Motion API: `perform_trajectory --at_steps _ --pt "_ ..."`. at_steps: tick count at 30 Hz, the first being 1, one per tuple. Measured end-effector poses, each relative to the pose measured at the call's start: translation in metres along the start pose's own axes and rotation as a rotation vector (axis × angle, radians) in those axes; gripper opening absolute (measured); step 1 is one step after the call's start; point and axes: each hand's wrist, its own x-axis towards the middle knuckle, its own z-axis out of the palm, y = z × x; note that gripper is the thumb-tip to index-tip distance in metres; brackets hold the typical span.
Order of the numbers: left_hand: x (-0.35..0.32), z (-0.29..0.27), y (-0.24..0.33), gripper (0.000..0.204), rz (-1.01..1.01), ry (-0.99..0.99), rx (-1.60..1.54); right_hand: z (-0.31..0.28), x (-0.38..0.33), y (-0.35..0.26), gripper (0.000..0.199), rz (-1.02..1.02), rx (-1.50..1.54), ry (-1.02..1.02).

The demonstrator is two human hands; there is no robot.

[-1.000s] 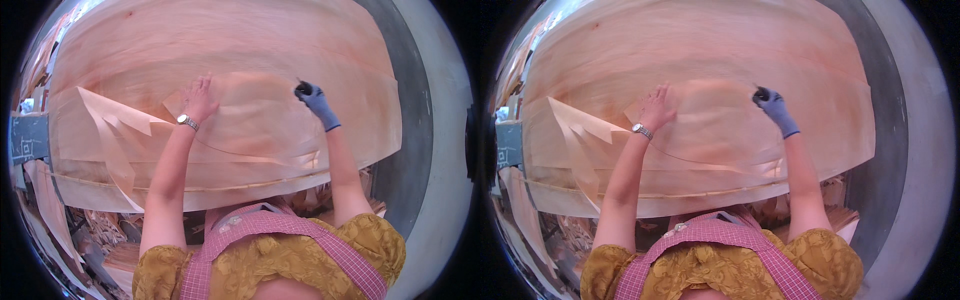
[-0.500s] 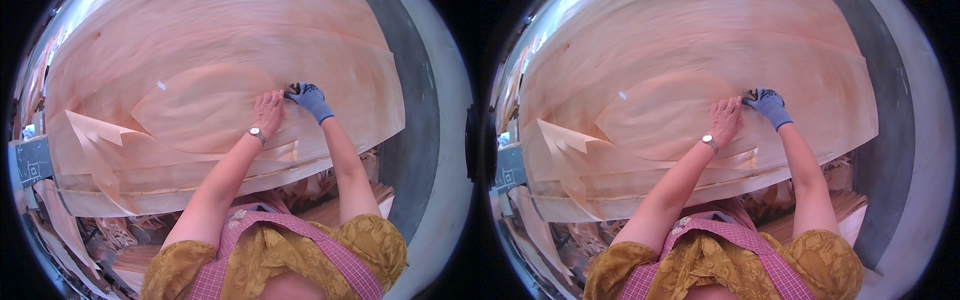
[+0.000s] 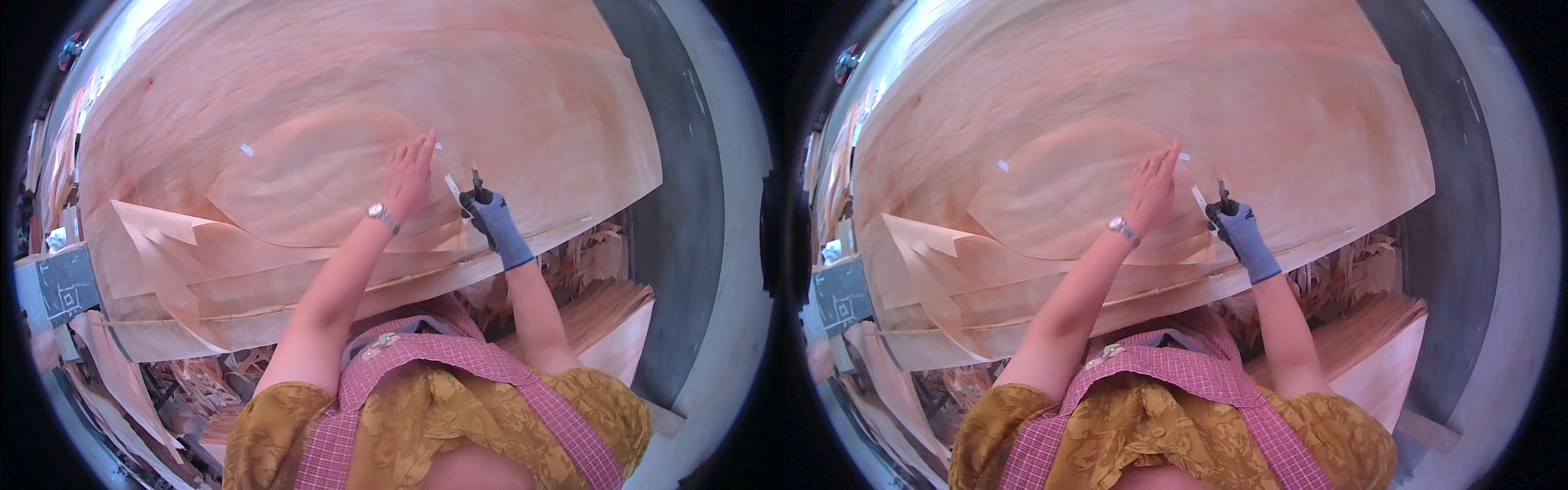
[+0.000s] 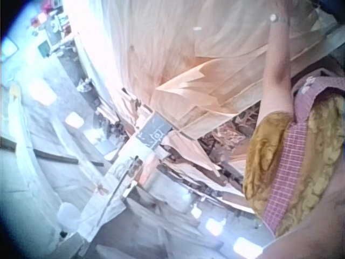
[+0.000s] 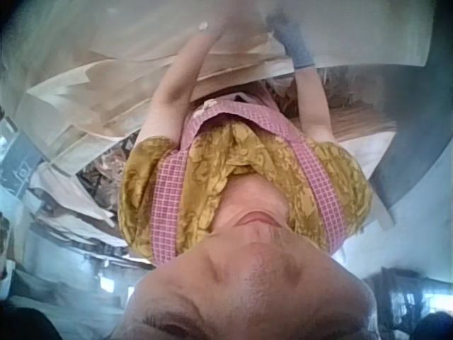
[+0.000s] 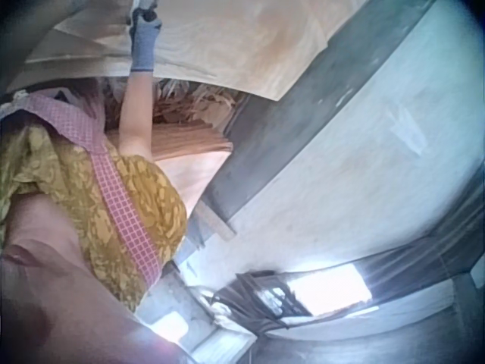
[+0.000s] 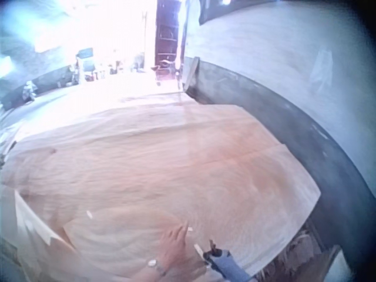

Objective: The person inspects and repairs sheets of wood veneer by hand and using a utility knife, peeling back damaged sections, cutting out holes, and applying tape over cracks.

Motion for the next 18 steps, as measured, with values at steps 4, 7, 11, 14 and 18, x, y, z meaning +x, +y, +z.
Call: perform_trajectory --at_steps 4,7,11,14,18 --pt "-0.055 0.01 0.029 0.051 0.214 -0.141 0.088 0.001 0.006 0.029 0.022 -0.038 -0.077 0.02" --pt "-0.064 0.009 0.038 0.05 0.237 -0.177 0.152 -0.004 0.011 0.038 0.023 -0.27 -0.457 0.078" --pt "-0.071 0.017 0.029 0.046 0.23 -0.108 0.211 -0.021 0.017 0.013 0.025 -0.539 -1.176 0.304" --pt "-0.062 -0.005 0.03 0.042 0.159 -0.248 -0.053 -0.037 0.024 0.007 0.022 -0.682 -0.692 0.179" --pt "-0.08 -0.053 -0.028 0.035 0.097 -0.001 -0.112 0.035 0.005 -0.046 0.016 -0.364 -0.212 -0.219"
